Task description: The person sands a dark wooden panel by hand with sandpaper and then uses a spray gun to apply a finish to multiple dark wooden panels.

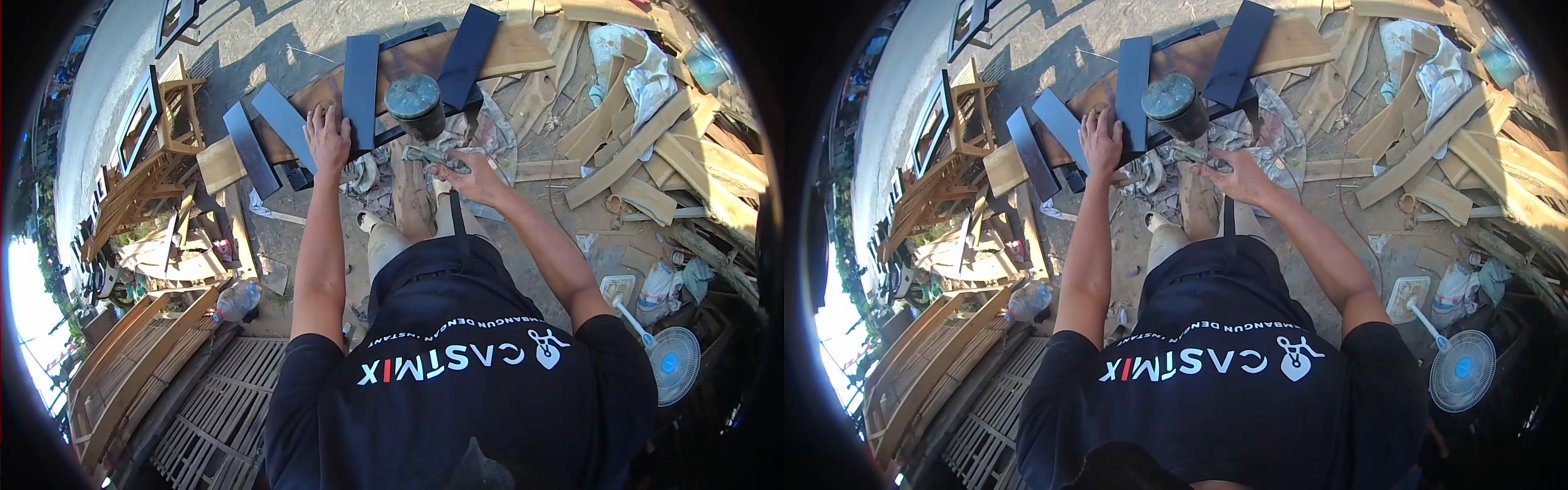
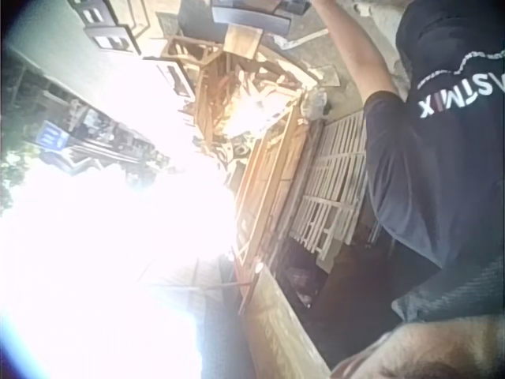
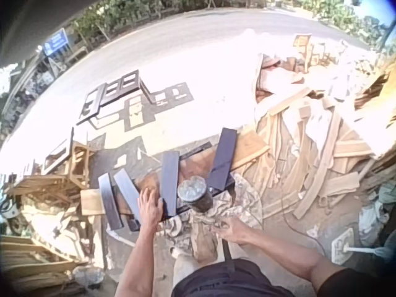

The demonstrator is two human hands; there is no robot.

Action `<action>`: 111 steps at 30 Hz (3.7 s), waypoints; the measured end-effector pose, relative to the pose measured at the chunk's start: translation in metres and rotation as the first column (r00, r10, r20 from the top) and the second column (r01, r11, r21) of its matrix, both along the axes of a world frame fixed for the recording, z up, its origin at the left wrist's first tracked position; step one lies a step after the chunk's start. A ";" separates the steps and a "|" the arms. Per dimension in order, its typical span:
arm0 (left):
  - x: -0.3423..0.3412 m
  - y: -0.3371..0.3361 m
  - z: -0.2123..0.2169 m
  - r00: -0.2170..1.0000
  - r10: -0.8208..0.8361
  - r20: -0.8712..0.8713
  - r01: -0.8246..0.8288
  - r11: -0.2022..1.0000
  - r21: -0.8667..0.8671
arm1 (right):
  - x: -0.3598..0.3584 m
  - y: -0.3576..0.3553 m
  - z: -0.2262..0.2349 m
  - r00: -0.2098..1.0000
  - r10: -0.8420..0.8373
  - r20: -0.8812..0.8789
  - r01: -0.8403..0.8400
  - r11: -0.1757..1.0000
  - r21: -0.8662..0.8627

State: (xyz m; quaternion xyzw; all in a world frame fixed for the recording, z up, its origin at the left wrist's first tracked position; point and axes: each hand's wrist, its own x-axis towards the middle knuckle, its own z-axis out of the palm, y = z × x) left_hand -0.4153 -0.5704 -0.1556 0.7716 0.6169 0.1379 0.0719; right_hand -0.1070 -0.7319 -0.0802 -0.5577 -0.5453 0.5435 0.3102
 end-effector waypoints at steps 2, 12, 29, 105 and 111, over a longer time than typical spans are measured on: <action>-0.016 -0.007 0.000 0.992 0.101 -0.076 -0.105 0.994 -0.039 | -0.002 0.005 0.003 1.000 0.021 -0.013 -0.022 0.999 -0.031; -0.055 -0.057 0.009 0.995 0.091 -0.041 -0.087 0.991 0.097 | -0.001 0.058 0.000 0.953 -0.302 0.028 0.296 0.946 0.133; -0.107 -0.273 -0.024 0.899 0.417 0.132 -0.412 0.909 -0.066 | 0.000 0.020 0.026 0.989 0.126 0.083 -0.121 0.990 -0.068; -0.208 -0.374 -0.105 0.622 0.777 0.100 -0.628 0.571 -0.529 | -0.053 0.133 0.081 0.853 -0.239 0.465 0.222 0.971 0.091; -0.241 -0.346 -0.109 0.718 0.683 0.132 -0.597 0.702 -0.389 | -0.077 0.059 0.070 0.920 -0.174 0.352 0.188 0.982 -0.006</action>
